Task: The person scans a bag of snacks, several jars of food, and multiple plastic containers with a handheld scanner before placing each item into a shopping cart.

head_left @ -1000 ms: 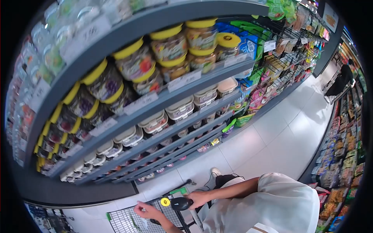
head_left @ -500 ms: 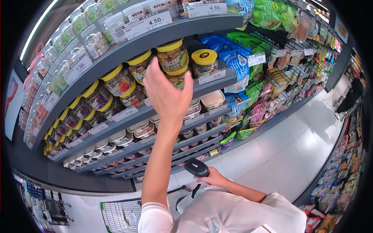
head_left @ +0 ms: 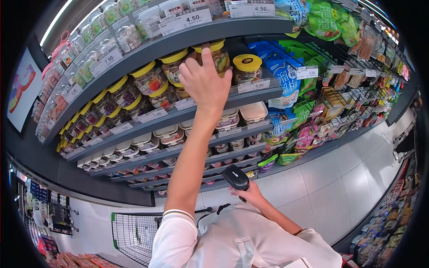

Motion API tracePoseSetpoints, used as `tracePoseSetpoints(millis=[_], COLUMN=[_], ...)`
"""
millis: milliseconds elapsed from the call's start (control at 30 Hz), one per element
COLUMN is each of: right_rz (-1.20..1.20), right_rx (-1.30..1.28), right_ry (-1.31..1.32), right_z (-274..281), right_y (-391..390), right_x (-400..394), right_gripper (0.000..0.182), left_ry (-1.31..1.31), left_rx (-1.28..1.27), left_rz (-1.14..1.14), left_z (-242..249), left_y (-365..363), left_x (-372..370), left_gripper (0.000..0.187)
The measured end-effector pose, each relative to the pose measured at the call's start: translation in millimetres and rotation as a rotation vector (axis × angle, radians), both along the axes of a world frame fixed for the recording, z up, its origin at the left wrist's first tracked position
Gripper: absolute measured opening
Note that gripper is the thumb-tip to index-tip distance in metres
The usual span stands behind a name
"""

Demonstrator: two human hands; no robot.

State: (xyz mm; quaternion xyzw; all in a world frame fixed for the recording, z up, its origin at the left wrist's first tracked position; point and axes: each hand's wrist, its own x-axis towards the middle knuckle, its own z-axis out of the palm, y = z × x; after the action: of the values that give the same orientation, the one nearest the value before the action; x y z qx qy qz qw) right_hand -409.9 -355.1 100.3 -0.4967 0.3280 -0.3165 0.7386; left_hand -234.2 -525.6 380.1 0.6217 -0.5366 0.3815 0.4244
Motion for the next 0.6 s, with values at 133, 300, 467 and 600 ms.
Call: tracePoseSetpoints(millis=[133, 300, 467, 600], right_rz=[-0.011, -0.111, -0.245, -0.183], right_rx=[-0.046, -0.131, -0.234, -0.346], right_ry=[-0.023, -0.196, -0.474, -0.69], right_z=[12, 67, 133, 167], right_y=[-14, -46, -69, -66], right_x=[2, -10, -17, -12], right_gripper=[0.032, 0.039, 0.06, 0.086], left_ry=[0.0, -0.091, 0.054, 0.558], left_rx=[-0.026, -0.142, -0.16, 0.007], left_rz=[-0.036, -0.197, -0.583, -1.001], left_z=[-1, -10, -26, -58], left_y=[6, 16, 62, 115], left_x=[8, 21, 22, 19], left_gripper=[0.085, 0.087, 0.091, 0.105])
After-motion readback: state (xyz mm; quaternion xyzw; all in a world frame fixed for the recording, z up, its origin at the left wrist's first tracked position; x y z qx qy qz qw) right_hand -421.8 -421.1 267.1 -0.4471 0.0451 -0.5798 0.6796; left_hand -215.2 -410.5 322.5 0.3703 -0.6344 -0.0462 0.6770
